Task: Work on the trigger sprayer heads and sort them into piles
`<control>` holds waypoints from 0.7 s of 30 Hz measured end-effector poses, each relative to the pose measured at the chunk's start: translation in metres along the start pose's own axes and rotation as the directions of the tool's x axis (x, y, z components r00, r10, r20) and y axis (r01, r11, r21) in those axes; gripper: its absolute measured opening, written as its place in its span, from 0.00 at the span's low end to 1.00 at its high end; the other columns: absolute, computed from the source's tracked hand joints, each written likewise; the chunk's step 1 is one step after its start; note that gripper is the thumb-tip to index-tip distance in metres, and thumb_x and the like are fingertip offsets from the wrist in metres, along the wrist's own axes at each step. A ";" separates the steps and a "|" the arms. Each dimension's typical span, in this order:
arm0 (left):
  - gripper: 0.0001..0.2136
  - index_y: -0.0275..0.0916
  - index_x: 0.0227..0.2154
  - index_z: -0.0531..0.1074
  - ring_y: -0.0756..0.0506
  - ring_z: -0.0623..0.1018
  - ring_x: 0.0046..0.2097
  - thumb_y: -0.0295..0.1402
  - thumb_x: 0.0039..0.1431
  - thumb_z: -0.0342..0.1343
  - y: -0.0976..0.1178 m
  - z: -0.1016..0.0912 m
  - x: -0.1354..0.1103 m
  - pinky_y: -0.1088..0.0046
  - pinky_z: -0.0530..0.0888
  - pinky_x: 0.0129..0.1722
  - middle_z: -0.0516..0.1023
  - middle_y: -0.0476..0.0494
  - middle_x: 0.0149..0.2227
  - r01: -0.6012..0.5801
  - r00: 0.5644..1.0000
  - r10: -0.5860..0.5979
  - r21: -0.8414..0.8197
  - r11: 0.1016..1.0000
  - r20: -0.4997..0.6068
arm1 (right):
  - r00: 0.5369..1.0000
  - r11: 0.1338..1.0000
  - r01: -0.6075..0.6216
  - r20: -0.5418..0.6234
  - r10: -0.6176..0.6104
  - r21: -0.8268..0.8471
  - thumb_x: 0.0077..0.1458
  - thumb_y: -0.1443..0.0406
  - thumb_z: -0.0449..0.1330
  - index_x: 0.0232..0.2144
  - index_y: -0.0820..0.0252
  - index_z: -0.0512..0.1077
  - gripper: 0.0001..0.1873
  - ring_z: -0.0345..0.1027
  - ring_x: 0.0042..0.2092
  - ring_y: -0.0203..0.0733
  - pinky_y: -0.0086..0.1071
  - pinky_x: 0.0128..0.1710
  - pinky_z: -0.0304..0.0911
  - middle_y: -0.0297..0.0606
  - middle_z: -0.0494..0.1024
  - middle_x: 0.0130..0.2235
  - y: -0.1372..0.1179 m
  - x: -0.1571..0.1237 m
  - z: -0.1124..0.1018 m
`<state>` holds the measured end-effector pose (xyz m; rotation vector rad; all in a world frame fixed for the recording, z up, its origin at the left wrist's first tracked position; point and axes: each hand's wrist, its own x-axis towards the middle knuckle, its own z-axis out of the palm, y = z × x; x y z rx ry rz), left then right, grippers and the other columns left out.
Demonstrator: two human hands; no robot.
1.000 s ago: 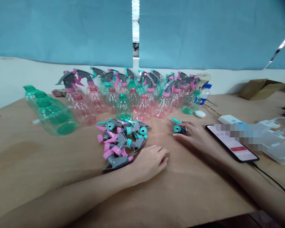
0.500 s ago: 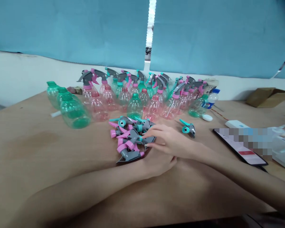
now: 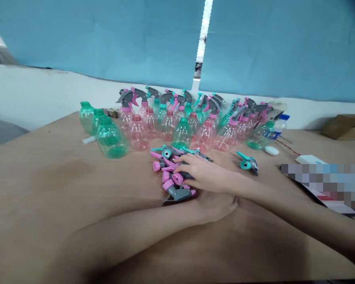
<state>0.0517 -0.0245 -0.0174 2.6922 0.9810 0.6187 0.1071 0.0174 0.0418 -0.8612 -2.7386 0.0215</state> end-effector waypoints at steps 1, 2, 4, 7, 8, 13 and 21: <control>0.13 0.33 0.43 0.73 0.32 0.75 0.43 0.31 0.60 0.48 0.000 -0.001 0.001 0.57 0.71 0.42 0.77 0.33 0.41 -0.009 1.000 0.009 0.022 1.000 0.011 | 1.000 0.999 -0.015 -0.025 0.016 0.028 0.53 0.68 0.62 0.44 0.60 0.72 0.14 0.63 0.55 0.51 0.47 0.53 0.63 0.46 0.70 0.53 0.002 -0.001 -0.003; 0.12 0.32 0.42 0.73 0.33 0.76 0.42 0.31 0.61 0.48 0.000 -0.002 0.001 0.56 0.71 0.41 0.77 0.33 0.40 -0.029 0.999 0.027 0.043 0.999 0.026 | 0.998 0.997 -0.034 -0.059 0.038 0.070 0.53 0.67 0.63 0.44 0.59 0.72 0.14 0.64 0.54 0.50 0.46 0.52 0.63 0.45 0.71 0.52 0.005 -0.003 -0.006; 0.11 0.34 0.39 0.73 0.36 0.76 0.41 0.31 0.61 0.47 -0.001 -0.003 0.004 0.58 0.72 0.40 0.78 0.35 0.38 -0.088 0.994 0.084 0.062 0.994 0.063 | 0.981 0.975 -0.097 -0.146 0.128 0.201 0.52 0.63 0.64 0.41 0.58 0.72 0.13 0.67 0.51 0.47 0.43 0.50 0.65 0.42 0.74 0.49 0.011 -0.009 -0.016; 0.10 0.35 0.39 0.72 0.40 0.77 0.42 0.31 0.63 0.46 -0.005 0.000 0.006 0.62 0.73 0.40 0.78 0.39 0.38 -0.161 0.983 0.155 0.054 0.985 0.100 | 0.900 0.832 -0.262 -0.188 0.394 0.489 0.50 0.55 0.64 0.37 0.57 0.73 0.15 0.71 0.44 0.45 0.38 0.43 0.68 0.38 0.77 0.41 0.023 -0.024 -0.032; 0.10 0.34 0.40 0.71 0.40 0.76 0.42 0.31 0.63 0.46 -0.006 0.001 0.007 0.62 0.74 0.40 0.77 0.39 0.38 -0.171 0.981 0.165 0.053 0.984 0.105 | 0.867 0.750 -0.318 -0.142 0.477 0.580 0.50 0.53 0.63 0.37 0.57 0.73 0.16 0.72 0.43 0.45 0.37 0.41 0.69 0.38 0.78 0.40 0.028 -0.031 -0.037; 0.08 0.35 0.38 0.70 0.41 0.77 0.40 0.30 0.63 0.47 -0.008 -0.001 0.008 0.65 0.74 0.37 0.77 0.41 0.36 -0.182 0.977 0.175 0.047 0.982 0.123 | 0.721 0.545 -0.427 -0.092 0.687 0.721 0.47 0.52 0.65 0.40 0.57 0.74 0.21 0.74 0.42 0.47 0.36 0.38 0.69 0.40 0.80 0.41 0.068 -0.078 -0.045; 0.05 0.37 0.36 0.67 0.45 0.75 0.36 0.27 0.60 0.48 -0.008 -0.011 0.007 0.69 0.73 0.33 0.72 0.45 0.35 -0.119 0.988 0.117 0.013 0.993 0.099 | 0.759 0.729 -0.527 -0.145 0.635 0.436 0.49 0.53 0.63 0.35 0.56 0.75 0.15 0.72 0.39 0.48 0.43 0.41 0.67 0.39 0.77 0.36 0.090 -0.128 -0.015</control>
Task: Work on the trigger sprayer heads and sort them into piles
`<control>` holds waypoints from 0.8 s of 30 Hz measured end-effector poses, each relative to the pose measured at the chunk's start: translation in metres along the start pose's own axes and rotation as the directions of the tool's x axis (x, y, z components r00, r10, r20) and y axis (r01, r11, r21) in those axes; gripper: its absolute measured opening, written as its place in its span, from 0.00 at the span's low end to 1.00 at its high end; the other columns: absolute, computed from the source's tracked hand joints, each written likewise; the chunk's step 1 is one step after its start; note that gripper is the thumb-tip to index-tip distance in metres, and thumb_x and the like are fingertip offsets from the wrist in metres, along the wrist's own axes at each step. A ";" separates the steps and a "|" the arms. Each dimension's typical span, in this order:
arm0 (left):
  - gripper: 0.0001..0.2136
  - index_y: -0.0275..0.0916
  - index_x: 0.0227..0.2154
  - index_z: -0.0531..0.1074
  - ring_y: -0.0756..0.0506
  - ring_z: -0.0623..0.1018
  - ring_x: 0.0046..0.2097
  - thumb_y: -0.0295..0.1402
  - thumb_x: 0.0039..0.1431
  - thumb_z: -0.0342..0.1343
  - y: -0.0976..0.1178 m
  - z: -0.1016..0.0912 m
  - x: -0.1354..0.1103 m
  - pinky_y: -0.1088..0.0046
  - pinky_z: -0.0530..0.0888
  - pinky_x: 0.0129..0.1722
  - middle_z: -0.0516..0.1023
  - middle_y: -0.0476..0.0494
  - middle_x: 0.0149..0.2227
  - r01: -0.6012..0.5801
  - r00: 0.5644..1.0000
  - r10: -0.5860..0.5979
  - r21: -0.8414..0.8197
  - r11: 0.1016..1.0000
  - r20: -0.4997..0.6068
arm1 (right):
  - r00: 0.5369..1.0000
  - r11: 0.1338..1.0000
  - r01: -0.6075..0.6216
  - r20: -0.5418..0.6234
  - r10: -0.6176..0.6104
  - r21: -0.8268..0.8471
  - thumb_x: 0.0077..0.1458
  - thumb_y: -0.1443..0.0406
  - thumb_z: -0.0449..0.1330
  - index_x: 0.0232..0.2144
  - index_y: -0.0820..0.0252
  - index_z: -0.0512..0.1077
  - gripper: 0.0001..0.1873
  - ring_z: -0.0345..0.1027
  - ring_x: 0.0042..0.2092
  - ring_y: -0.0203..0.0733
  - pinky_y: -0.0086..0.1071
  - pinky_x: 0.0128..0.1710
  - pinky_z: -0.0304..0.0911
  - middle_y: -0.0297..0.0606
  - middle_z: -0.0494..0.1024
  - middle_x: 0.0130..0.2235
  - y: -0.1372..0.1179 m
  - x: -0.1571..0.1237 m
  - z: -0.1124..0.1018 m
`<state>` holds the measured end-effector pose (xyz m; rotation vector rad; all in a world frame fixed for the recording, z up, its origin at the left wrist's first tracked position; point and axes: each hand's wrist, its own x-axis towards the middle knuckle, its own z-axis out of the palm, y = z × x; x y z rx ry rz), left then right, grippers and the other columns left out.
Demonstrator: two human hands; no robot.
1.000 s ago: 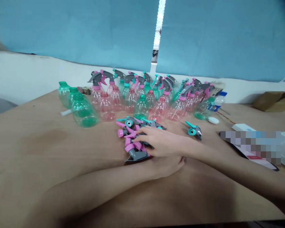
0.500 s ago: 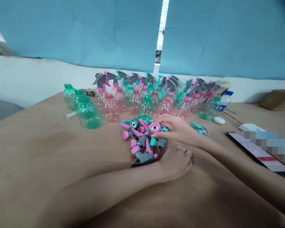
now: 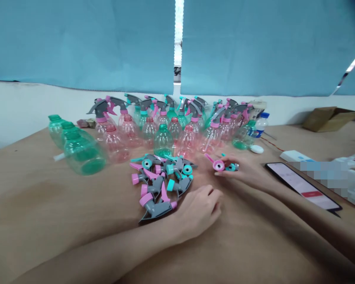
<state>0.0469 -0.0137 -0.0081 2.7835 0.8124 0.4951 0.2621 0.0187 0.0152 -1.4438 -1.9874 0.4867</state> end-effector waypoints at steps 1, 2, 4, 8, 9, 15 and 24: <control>0.06 0.38 0.39 0.67 0.45 0.74 0.36 0.26 0.59 0.48 0.000 0.000 0.000 0.68 0.73 0.33 0.71 0.46 0.36 0.040 0.999 -0.041 -0.032 0.999 -0.024 | 0.998 0.997 0.039 -0.037 -0.042 -0.070 0.48 0.54 0.64 0.35 0.56 0.75 0.14 0.70 0.41 0.49 0.46 0.43 0.66 0.39 0.75 0.36 0.001 -0.004 0.004; 0.09 0.38 0.42 0.66 0.45 0.74 0.35 0.26 0.59 0.48 0.000 -0.001 0.000 0.68 0.73 0.34 0.71 0.46 0.38 0.078 0.995 -0.082 -0.072 0.994 -0.050 | 0.994 0.991 0.068 -0.076 -0.077 -0.116 0.48 0.56 0.64 0.35 0.55 0.75 0.13 0.69 0.43 0.50 0.47 0.45 0.65 0.39 0.73 0.37 0.002 -0.007 0.009; 0.13 0.39 0.46 0.63 0.46 0.73 0.36 0.26 0.58 0.48 -0.001 -0.001 0.001 0.67 0.73 0.35 0.69 0.46 0.40 0.148 0.982 -0.164 -0.159 0.976 -0.094 | 0.986 0.983 0.109 -0.110 -0.126 -0.150 0.50 0.59 0.63 0.37 0.54 0.74 0.11 0.67 0.48 0.51 0.49 0.49 0.62 0.40 0.70 0.40 0.002 -0.014 0.017; 0.12 0.41 0.47 0.61 0.45 0.73 0.38 0.28 0.60 0.49 -0.002 -0.002 0.003 0.64 0.74 0.37 0.66 0.44 0.42 0.219 0.953 -0.266 -0.277 0.936 -0.145 | 0.978 0.979 0.186 -0.083 -0.192 -0.079 0.51 0.65 0.62 0.40 0.54 0.72 0.11 0.60 0.56 0.51 0.50 0.56 0.58 0.44 0.66 0.50 -0.003 -0.024 0.030; 0.11 0.41 0.46 0.61 0.45 0.73 0.40 0.29 0.60 0.49 -0.002 -0.001 0.004 0.64 0.74 0.39 0.66 0.44 0.43 0.225 0.947 -0.278 -0.289 0.931 -0.159 | 0.976 0.979 0.199 -0.081 -0.202 -0.051 0.51 0.66 0.62 0.41 0.54 0.71 0.12 0.58 0.58 0.51 0.49 0.56 0.57 0.44 0.65 0.52 -0.005 -0.025 0.033; 0.09 0.41 0.44 0.62 0.44 0.72 0.44 0.27 0.60 0.50 -0.003 0.000 0.006 0.62 0.72 0.43 0.63 0.44 0.45 0.224 0.941 -0.289 -0.311 0.924 -0.179 | 0.975 0.974 0.210 -0.086 -0.203 0.081 0.52 0.69 0.60 0.43 0.55 0.69 0.15 0.62 0.57 0.47 0.43 0.55 0.60 0.44 0.67 0.54 -0.010 -0.032 0.040; 0.17 0.42 0.52 0.62 0.43 0.72 0.45 0.25 0.61 0.50 -0.002 -0.002 0.006 0.62 0.74 0.43 0.64 0.41 0.46 0.177 0.958 -0.216 -0.207 0.962 -0.187 | 0.985 0.965 0.163 -0.082 -0.149 0.204 0.52 0.68 0.63 0.42 0.55 0.71 0.14 0.65 0.55 0.44 0.39 0.54 0.61 0.40 0.71 0.52 -0.005 -0.033 0.034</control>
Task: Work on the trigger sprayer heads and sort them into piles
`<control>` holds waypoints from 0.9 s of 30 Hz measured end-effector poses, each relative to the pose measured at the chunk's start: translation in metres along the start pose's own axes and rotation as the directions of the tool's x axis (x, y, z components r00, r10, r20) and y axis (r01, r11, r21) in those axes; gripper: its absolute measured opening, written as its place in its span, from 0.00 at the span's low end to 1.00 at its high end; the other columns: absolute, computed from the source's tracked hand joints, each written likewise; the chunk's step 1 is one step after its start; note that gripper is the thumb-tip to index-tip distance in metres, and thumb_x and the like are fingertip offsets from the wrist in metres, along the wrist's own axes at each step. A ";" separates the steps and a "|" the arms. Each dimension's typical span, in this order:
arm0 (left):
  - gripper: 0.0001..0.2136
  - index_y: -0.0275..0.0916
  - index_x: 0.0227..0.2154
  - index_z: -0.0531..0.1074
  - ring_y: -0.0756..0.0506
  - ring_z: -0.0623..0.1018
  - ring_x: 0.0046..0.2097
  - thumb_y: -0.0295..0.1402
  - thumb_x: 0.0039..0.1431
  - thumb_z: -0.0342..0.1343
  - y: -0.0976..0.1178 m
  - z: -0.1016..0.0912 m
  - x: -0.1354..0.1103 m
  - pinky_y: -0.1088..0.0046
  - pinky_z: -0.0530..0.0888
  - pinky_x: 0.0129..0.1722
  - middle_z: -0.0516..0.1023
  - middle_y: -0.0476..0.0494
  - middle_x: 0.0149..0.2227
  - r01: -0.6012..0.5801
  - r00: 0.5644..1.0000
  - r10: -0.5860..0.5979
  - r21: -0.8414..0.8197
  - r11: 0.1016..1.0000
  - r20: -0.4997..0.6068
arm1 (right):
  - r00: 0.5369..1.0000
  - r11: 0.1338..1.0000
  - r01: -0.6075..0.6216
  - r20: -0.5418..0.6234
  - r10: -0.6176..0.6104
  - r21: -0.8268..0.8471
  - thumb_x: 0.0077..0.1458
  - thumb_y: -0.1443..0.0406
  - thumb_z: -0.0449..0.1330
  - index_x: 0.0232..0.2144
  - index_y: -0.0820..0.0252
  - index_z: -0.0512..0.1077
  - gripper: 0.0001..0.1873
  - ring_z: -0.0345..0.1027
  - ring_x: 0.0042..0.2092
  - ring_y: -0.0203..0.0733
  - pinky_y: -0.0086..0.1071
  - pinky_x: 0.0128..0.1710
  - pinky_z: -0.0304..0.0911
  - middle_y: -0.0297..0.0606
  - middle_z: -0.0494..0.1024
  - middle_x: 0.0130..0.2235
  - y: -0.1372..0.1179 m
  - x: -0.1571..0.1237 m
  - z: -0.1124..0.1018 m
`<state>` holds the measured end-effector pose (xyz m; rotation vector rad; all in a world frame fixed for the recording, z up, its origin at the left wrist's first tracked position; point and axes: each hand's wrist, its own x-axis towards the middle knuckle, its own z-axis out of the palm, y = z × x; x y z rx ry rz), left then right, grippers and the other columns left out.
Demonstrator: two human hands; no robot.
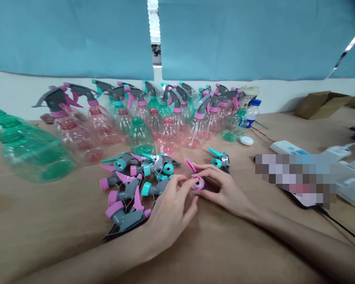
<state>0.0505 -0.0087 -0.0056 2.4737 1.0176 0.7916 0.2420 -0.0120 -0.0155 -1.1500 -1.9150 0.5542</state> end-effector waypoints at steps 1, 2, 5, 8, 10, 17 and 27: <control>0.17 0.42 0.52 0.62 0.43 0.72 0.44 0.25 0.61 0.49 0.000 0.000 0.000 0.63 0.74 0.42 0.64 0.41 0.46 -0.019 1.000 0.019 0.025 1.000 -0.008 | 1.000 1.000 -0.001 0.003 0.000 0.010 0.51 0.68 0.63 0.41 0.55 0.71 0.13 0.65 0.55 0.44 0.39 0.54 0.61 0.40 0.71 0.52 0.001 0.000 -0.001; 0.17 0.41 0.52 0.62 0.44 0.72 0.43 0.25 0.61 0.49 -0.001 0.001 0.000 0.64 0.75 0.41 0.64 0.40 0.46 -0.037 0.999 0.038 0.050 0.998 -0.014 | 1.000 1.000 -0.002 0.010 0.002 0.019 0.51 0.67 0.64 0.41 0.54 0.71 0.13 0.65 0.55 0.44 0.40 0.54 0.61 0.40 0.71 0.52 0.002 0.000 -0.002; 0.16 0.40 0.51 0.64 0.43 0.72 0.43 0.24 0.60 0.49 -0.001 0.002 0.000 0.65 0.75 0.39 0.65 0.40 0.45 -0.093 0.995 0.095 0.113 0.989 -0.021 | 0.999 0.998 -0.012 0.033 0.010 0.054 0.50 0.65 0.65 0.40 0.54 0.73 0.13 0.66 0.55 0.45 0.42 0.54 0.61 0.40 0.71 0.53 0.004 -0.001 -0.004; 0.16 0.40 0.51 0.64 0.42 0.72 0.43 0.24 0.60 0.49 -0.002 0.002 0.001 0.65 0.75 0.38 0.66 0.40 0.44 -0.127 0.991 0.131 0.139 0.982 -0.021 | 0.999 0.994 -0.026 0.037 0.022 0.102 0.51 0.64 0.65 0.40 0.54 0.73 0.12 0.66 0.55 0.46 0.44 0.54 0.62 0.40 0.71 0.54 0.005 -0.001 -0.005; 0.15 0.40 0.50 0.65 0.42 0.72 0.43 0.24 0.61 0.49 -0.002 0.002 0.002 0.64 0.74 0.38 0.66 0.40 0.44 -0.119 0.992 0.123 0.123 0.985 -0.019 | 0.999 0.992 -0.026 0.040 0.021 0.125 0.51 0.64 0.65 0.40 0.54 0.73 0.12 0.66 0.55 0.46 0.44 0.54 0.62 0.41 0.71 0.54 0.006 -0.001 -0.005; 0.10 0.40 0.46 0.67 0.46 0.72 0.42 0.26 0.65 0.45 -0.004 0.000 0.004 0.64 0.73 0.42 0.65 0.42 0.44 -0.029 1.000 0.030 -0.083 0.996 0.006 | 0.998 0.994 -0.019 0.055 0.013 0.103 0.50 0.64 0.65 0.40 0.54 0.73 0.12 0.67 0.55 0.45 0.43 0.54 0.62 0.40 0.72 0.54 0.004 0.000 -0.002; 0.07 0.42 0.41 0.67 0.48 0.73 0.41 0.27 0.66 0.46 -0.005 0.000 0.006 0.68 0.72 0.42 0.65 0.46 0.43 0.014 1.000 -0.016 -0.191 0.981 -0.010 | 0.998 0.998 0.013 0.053 -0.017 0.069 0.50 0.63 0.65 0.40 0.53 0.74 0.12 0.67 0.55 0.44 0.40 0.54 0.62 0.39 0.72 0.54 0.006 -0.001 -0.002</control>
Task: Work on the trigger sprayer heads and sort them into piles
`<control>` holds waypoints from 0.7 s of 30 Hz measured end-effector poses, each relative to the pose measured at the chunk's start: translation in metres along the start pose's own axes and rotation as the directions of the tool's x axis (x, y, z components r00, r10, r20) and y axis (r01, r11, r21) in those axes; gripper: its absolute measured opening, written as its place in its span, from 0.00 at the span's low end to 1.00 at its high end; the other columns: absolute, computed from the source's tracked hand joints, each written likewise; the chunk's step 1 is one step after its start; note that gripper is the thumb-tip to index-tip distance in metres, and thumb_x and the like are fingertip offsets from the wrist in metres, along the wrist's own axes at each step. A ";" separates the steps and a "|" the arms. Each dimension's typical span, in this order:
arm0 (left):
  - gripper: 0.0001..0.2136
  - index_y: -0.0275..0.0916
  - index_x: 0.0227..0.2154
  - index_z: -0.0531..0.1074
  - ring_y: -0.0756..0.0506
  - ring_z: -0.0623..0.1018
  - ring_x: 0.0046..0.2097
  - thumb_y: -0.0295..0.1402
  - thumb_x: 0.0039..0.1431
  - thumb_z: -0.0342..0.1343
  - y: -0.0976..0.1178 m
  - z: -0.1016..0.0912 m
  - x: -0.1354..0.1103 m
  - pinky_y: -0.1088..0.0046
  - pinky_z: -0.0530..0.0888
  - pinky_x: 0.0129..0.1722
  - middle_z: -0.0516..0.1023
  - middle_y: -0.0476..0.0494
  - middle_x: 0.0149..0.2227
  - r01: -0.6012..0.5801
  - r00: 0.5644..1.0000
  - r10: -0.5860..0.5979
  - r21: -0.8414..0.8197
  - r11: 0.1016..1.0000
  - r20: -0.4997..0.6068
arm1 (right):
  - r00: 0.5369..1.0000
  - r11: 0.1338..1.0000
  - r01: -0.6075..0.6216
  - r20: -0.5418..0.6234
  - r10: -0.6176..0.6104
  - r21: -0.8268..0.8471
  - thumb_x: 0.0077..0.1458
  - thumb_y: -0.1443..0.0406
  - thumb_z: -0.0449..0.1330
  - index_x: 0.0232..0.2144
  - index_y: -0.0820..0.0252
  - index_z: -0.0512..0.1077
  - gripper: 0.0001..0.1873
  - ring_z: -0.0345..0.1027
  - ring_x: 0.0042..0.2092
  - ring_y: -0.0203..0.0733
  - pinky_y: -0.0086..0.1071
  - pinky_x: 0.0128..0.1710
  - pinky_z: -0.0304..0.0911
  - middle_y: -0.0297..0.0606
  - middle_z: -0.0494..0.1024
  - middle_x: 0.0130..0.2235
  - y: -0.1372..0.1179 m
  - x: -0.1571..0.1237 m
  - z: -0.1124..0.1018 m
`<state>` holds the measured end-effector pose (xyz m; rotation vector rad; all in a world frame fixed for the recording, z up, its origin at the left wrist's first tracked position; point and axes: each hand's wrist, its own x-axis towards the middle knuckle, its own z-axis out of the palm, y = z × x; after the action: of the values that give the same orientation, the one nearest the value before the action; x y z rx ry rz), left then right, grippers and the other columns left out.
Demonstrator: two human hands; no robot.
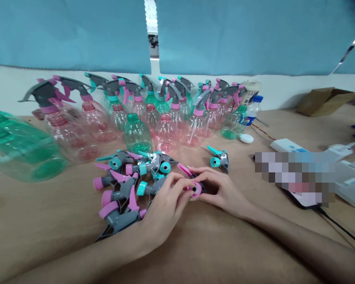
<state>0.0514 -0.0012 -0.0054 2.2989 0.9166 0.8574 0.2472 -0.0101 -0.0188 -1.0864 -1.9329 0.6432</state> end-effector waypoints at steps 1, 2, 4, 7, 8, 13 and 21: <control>0.06 0.42 0.41 0.67 0.48 0.73 0.41 0.27 0.66 0.46 0.001 0.000 0.000 0.68 0.72 0.43 0.66 0.46 0.43 0.002 1.000 -0.002 -0.004 1.000 -0.002 | 1.000 1.000 0.000 0.004 0.000 -0.003 0.51 0.63 0.65 0.40 0.53 0.74 0.12 0.66 0.55 0.44 0.41 0.54 0.62 0.39 0.72 0.54 -0.001 0.000 0.000; 0.06 0.41 0.40 0.67 0.48 0.73 0.41 0.27 0.66 0.46 0.001 -0.001 0.000 0.67 0.72 0.43 0.66 0.46 0.43 0.005 1.000 -0.005 -0.007 1.000 -0.003 | 1.000 1.000 -0.003 0.010 0.003 -0.007 0.51 0.63 0.65 0.40 0.53 0.74 0.12 0.66 0.56 0.45 0.41 0.54 0.62 0.39 0.72 0.54 -0.001 0.000 0.000; 0.05 0.41 0.39 0.67 0.48 0.73 0.40 0.27 0.65 0.47 0.001 -0.001 -0.001 0.68 0.72 0.42 0.66 0.46 0.43 0.018 1.000 -0.018 -0.010 1.000 -0.003 | 1.000 1.000 -0.009 0.016 0.009 -0.014 0.52 0.63 0.64 0.40 0.54 0.74 0.12 0.66 0.56 0.45 0.41 0.55 0.62 0.40 0.72 0.54 -0.003 0.000 0.000; 0.05 0.41 0.39 0.67 0.48 0.73 0.39 0.27 0.65 0.46 0.000 0.000 -0.001 0.67 0.73 0.41 0.66 0.45 0.44 0.013 1.000 -0.013 -0.004 1.000 0.000 | 1.000 1.000 -0.009 0.017 0.009 -0.024 0.52 0.62 0.64 0.41 0.54 0.74 0.12 0.66 0.56 0.45 0.41 0.54 0.62 0.40 0.73 0.53 -0.005 0.000 0.000; 0.06 0.41 0.40 0.67 0.48 0.73 0.40 0.27 0.65 0.46 0.000 0.000 -0.001 0.67 0.73 0.42 0.66 0.44 0.44 0.003 1.000 -0.003 0.003 1.000 0.001 | 1.000 1.000 -0.005 0.016 0.006 -0.027 0.52 0.62 0.64 0.40 0.54 0.74 0.12 0.66 0.56 0.45 0.41 0.54 0.63 0.40 0.73 0.53 -0.005 0.000 0.000; 0.07 0.40 0.40 0.66 0.47 0.71 0.44 0.25 0.65 0.45 -0.001 0.001 0.001 0.67 0.73 0.43 0.66 0.44 0.43 -0.035 0.999 0.035 0.016 0.999 -0.004 | 1.000 0.999 -0.002 0.030 0.003 -0.034 0.52 0.62 0.64 0.40 0.53 0.73 0.11 0.66 0.56 0.46 0.43 0.54 0.62 0.41 0.72 0.54 -0.005 0.000 0.000; 0.08 0.40 0.33 0.64 0.49 0.70 0.38 0.23 0.65 0.43 -0.005 0.006 0.000 0.72 0.71 0.37 0.63 0.48 0.39 0.050 0.997 -0.053 0.046 0.998 0.057 | 0.999 0.999 0.013 0.053 -0.011 -0.034 0.53 0.62 0.63 0.40 0.53 0.72 0.10 0.65 0.56 0.47 0.44 0.55 0.62 0.41 0.72 0.53 -0.005 -0.001 0.002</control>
<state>0.0542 0.0005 -0.0127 2.3147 0.9744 0.7522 0.2436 -0.0136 -0.0161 -1.0878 -2.0010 0.6397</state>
